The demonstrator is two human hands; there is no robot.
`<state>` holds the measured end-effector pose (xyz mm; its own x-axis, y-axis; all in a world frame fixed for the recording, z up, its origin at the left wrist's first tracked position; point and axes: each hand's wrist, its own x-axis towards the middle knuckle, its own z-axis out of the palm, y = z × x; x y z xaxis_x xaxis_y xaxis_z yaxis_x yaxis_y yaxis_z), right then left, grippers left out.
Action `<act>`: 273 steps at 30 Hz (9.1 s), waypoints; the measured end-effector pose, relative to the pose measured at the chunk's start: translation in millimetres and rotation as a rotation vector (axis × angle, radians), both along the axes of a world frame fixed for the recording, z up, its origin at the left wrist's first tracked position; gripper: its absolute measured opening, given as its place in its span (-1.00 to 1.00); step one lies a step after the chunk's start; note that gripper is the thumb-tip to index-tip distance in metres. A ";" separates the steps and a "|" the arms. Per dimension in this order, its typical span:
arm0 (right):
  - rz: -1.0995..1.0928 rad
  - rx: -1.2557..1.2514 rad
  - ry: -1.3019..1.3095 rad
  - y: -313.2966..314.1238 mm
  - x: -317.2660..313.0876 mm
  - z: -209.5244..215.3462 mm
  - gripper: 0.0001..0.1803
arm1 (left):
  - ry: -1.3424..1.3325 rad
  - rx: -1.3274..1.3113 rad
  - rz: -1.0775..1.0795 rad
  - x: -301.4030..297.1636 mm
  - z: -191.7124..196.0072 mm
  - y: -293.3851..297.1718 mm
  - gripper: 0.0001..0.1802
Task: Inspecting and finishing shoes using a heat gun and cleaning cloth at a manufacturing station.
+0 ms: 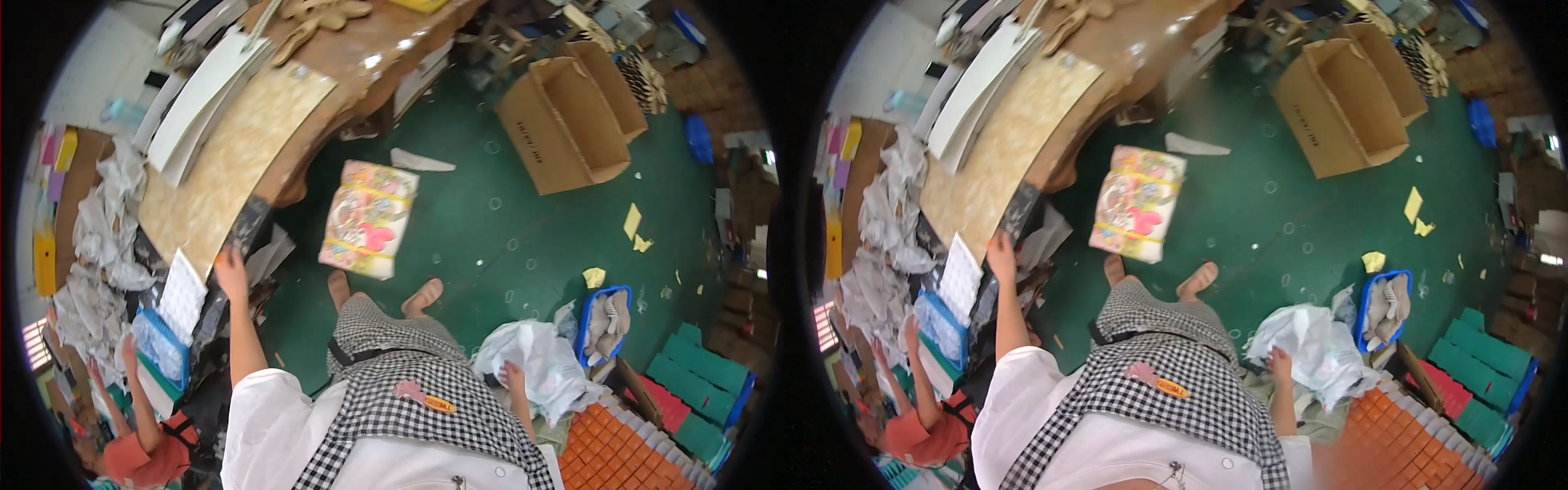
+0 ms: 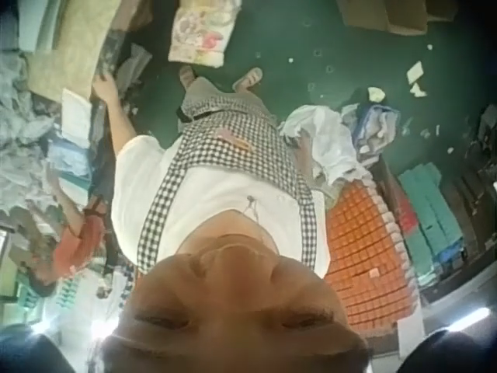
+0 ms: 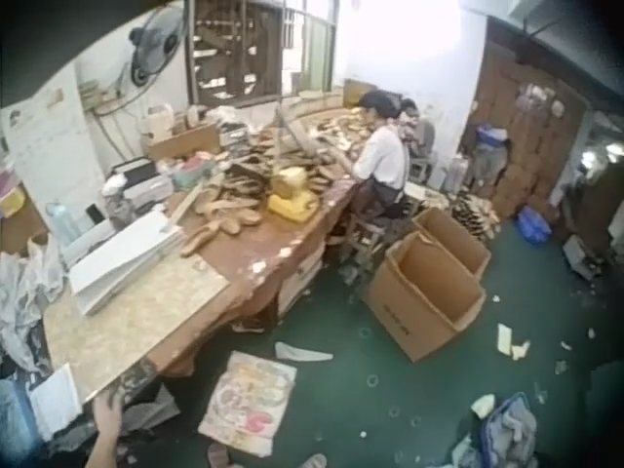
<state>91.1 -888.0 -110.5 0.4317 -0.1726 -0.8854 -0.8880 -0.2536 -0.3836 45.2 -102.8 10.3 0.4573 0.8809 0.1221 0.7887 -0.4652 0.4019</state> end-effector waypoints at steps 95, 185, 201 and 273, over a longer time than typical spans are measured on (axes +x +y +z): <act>1.685 0.339 -1.570 829.8 1220.0 258.8 -0.74 | -1.429 -1.548 0.344 1025.5 132.9 -132.8 -0.51; 1.266 0.294 0.085 651.3 1074.7 168.1 -0.18 | -0.928 -1.703 0.609 828.7 104.6 -122.0 -0.08; 0.724 0.517 0.237 556.8 1143.6 149.0 -0.49 | -0.996 -1.906 0.210 895.3 106.7 -125.1 0.19; 0.463 0.998 -0.257 541.6 1259.9 212.1 -0.39 | -1.858 -2.311 0.443 879.5 103.0 -126.1 0.06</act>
